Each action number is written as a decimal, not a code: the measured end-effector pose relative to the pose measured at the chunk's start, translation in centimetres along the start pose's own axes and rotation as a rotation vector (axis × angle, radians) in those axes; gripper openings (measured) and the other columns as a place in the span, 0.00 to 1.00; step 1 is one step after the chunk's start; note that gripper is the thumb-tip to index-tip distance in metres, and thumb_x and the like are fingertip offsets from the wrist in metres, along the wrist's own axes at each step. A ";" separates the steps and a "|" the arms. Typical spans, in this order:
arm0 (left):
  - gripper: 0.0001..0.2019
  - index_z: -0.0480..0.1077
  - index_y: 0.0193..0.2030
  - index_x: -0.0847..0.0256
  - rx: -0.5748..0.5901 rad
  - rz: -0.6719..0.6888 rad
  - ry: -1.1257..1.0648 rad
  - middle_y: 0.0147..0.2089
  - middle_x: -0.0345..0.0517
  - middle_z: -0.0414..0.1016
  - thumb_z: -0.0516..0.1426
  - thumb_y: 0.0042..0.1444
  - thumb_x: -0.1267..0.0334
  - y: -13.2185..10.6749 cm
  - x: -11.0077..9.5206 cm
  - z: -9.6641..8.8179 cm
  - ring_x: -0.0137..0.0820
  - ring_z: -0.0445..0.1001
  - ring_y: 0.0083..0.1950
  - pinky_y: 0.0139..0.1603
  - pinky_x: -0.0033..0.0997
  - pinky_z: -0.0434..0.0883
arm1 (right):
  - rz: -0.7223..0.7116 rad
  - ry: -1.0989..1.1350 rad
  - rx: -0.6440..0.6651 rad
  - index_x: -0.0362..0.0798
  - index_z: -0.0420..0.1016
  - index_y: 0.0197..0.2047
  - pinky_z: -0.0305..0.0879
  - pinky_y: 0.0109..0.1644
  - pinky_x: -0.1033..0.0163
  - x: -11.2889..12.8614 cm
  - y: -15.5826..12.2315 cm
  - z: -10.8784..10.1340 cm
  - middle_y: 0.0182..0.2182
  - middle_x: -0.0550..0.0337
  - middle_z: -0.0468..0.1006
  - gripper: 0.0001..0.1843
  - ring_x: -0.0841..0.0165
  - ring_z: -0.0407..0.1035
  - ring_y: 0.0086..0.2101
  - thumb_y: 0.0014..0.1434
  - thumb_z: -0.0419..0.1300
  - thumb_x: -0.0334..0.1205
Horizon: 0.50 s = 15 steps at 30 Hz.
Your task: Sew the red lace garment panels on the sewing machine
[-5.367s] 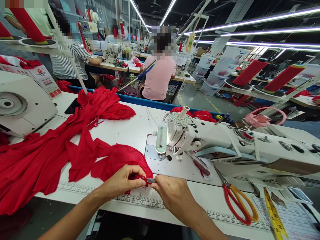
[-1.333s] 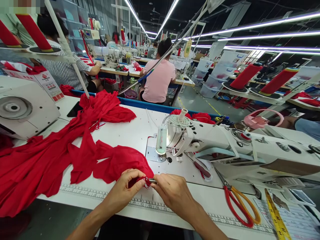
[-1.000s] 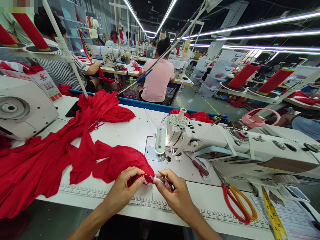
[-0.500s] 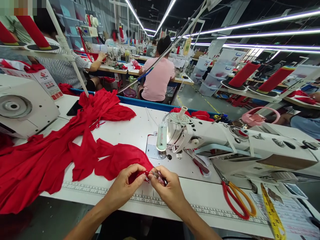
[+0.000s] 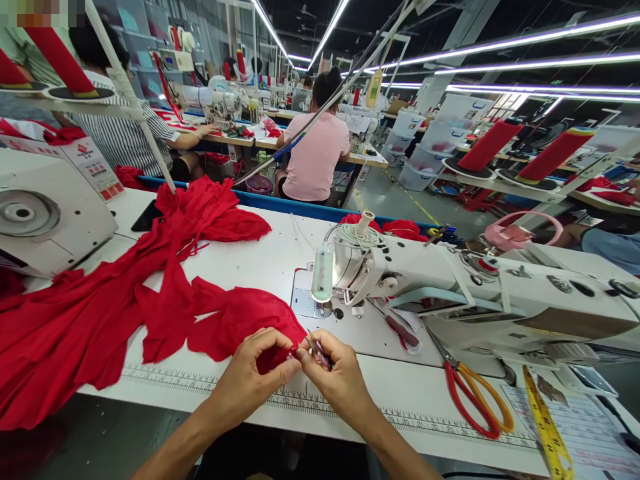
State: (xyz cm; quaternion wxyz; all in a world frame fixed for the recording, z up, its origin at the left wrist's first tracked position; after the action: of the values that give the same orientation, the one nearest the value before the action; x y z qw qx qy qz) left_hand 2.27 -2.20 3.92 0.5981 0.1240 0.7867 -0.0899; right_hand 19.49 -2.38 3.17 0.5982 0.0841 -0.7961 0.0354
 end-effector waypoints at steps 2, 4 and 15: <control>0.11 0.72 0.34 0.59 -0.012 0.010 -0.022 0.35 0.42 0.73 0.58 0.61 0.54 0.0 0.0 0.1 0.33 0.70 0.39 0.43 0.31 0.67 | 0.012 0.019 0.014 0.48 0.69 0.29 0.51 0.25 0.68 0.3 0.1 0.0 0.20 0.69 0.58 0.15 0.75 0.50 0.22 0.60 0.60 0.50; 0.13 0.72 0.33 0.60 -0.013 0.010 -0.059 0.33 0.42 0.71 0.57 0.62 0.54 -0.2 0.1 0.3 0.32 0.70 0.37 0.40 0.30 0.67 | 0.030 0.041 0.030 0.48 0.69 0.29 0.52 0.25 0.68 0.4 0.2 0.0 0.20 0.70 0.57 0.16 0.74 0.50 0.22 0.59 0.61 0.51; 0.25 0.73 0.36 0.68 -0.326 0.105 0.637 0.32 0.36 0.72 0.50 0.61 0.45 7.5 -5.4 -14.7 0.26 0.70 0.35 0.37 0.20 0.64 | 0.084 -0.278 -0.094 0.50 0.61 0.26 0.51 0.25 0.67 -3.9 -0.6 -3.5 0.19 0.69 0.57 0.18 0.72 0.52 0.22 0.61 0.56 0.53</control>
State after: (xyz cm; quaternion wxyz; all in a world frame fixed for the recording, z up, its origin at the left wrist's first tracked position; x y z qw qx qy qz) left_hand -7.60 8.70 13.15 0.3388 0.0889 0.9301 0.1105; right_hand 24.01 -2.09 0.39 0.4837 0.0269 -0.8747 0.0110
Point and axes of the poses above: each hand's wrist, its own y-axis towards the middle knuckle, its own z-axis out of the palm, x = y × z, the point moved 1 cm from there along y, towards the middle knuckle
